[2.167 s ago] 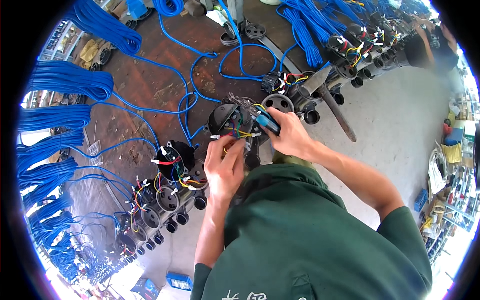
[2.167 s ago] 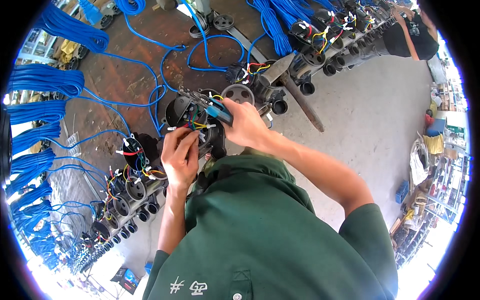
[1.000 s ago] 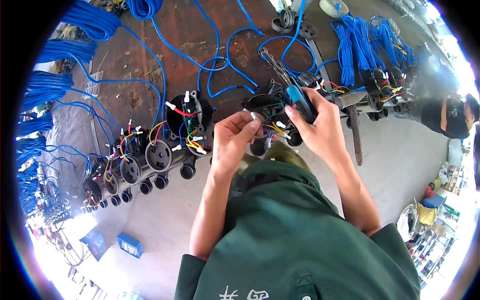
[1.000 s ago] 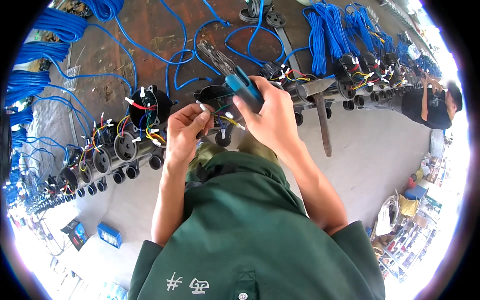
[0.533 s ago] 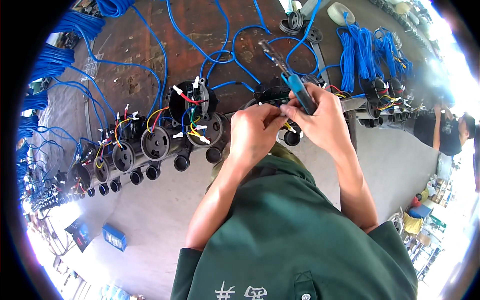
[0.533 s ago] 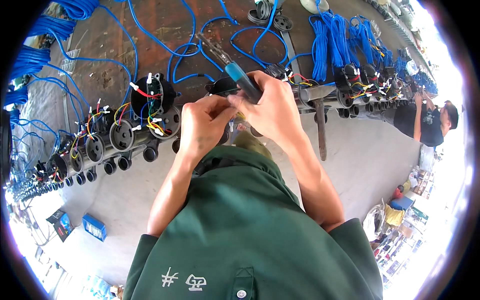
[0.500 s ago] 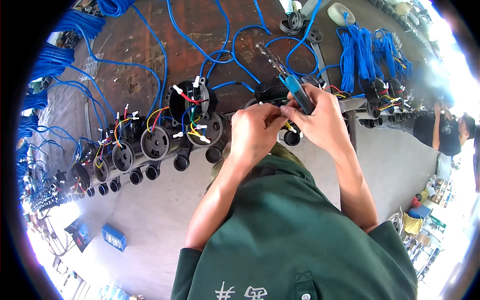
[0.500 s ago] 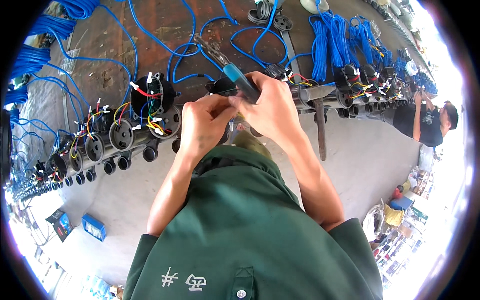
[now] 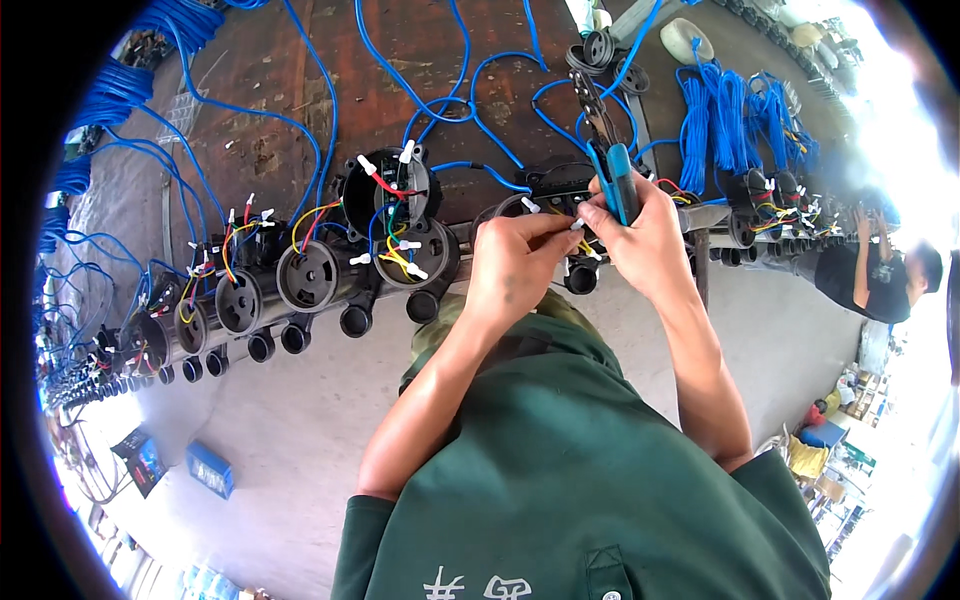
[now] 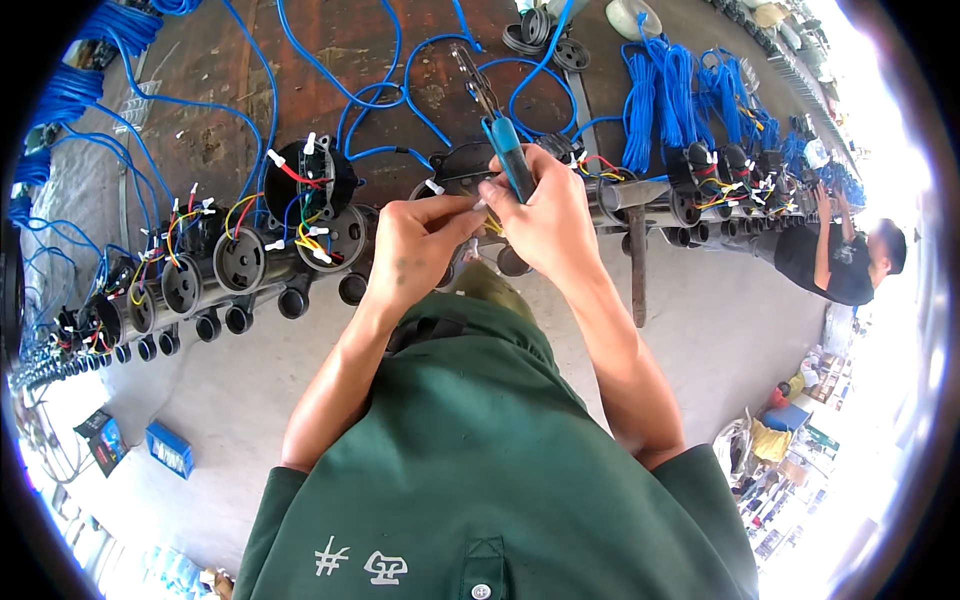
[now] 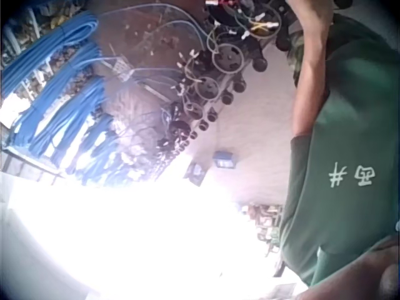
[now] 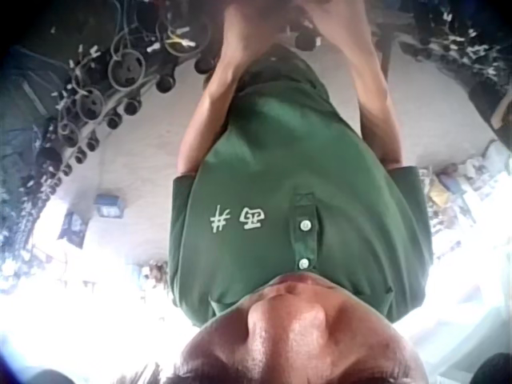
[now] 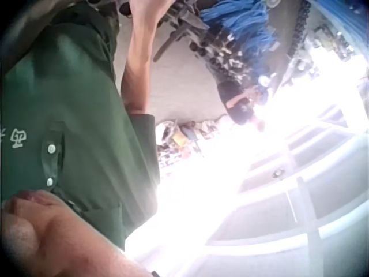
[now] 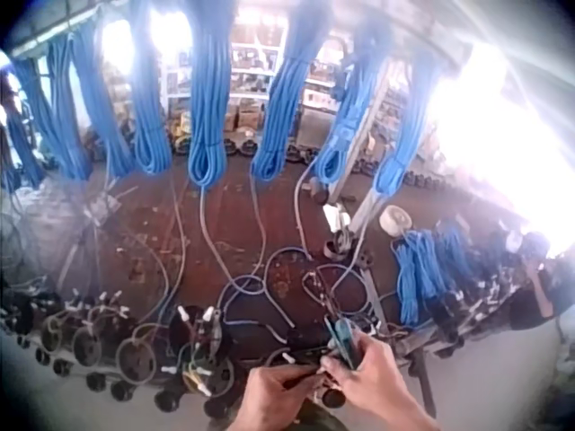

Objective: The person wires electronic motor components by hand and with wire crimpers, inserting wires into connectors and crimping them.

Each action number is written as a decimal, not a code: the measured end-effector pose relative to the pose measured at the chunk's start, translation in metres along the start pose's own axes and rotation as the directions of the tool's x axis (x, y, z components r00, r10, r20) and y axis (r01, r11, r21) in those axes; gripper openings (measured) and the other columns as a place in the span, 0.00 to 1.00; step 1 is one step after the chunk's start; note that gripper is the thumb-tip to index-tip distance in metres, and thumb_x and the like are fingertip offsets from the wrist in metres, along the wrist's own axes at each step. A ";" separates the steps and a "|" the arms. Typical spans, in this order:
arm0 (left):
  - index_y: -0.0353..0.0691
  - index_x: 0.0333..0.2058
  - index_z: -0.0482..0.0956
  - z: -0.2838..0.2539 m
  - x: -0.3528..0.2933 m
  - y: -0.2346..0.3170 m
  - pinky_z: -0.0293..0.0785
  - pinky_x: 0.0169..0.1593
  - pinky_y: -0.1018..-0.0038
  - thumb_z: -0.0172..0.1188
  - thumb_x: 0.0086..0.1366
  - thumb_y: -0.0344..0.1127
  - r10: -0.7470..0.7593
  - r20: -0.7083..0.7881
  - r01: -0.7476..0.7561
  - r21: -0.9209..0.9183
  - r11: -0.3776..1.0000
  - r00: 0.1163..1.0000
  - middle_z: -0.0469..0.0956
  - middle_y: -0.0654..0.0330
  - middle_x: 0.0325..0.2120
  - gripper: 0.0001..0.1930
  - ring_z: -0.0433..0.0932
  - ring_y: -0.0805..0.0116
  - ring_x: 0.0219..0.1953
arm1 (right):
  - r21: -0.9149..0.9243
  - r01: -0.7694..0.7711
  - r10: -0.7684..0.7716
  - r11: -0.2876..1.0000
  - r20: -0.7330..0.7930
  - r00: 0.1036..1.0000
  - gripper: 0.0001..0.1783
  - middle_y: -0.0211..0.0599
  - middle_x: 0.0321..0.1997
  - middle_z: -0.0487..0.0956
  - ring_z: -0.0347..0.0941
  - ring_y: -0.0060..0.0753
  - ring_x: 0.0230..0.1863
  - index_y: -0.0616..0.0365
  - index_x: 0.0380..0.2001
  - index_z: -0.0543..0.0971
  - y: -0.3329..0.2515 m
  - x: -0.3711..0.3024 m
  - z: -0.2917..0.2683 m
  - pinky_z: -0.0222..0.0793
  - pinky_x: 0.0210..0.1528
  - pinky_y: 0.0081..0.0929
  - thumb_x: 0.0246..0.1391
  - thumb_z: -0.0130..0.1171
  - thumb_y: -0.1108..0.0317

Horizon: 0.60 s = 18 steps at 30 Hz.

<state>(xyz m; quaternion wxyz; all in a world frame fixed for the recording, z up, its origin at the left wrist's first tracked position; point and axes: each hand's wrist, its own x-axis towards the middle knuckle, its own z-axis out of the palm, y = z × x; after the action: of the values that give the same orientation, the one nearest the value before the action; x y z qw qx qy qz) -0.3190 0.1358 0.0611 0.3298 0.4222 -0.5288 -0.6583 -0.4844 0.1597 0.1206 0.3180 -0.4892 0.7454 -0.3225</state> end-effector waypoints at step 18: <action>0.28 0.41 0.89 -0.007 0.002 -0.005 0.73 0.32 0.80 0.72 0.66 0.32 0.006 -0.022 -0.008 -0.118 0.993 1.000 0.88 0.60 0.27 0.11 0.78 0.83 0.29 | 0.127 -0.008 0.011 0.992 -0.021 1.000 0.06 0.35 0.33 0.85 0.76 0.17 0.31 0.64 0.41 0.79 -0.013 -0.006 -0.018 0.72 0.35 0.20 0.61 0.65 0.77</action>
<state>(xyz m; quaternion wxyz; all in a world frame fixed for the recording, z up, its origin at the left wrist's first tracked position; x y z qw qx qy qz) -0.3141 0.1321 0.0551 0.3620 0.4071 -0.4870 -0.6827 -0.4893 0.1642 0.1427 0.3421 -0.4608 0.7291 -0.3729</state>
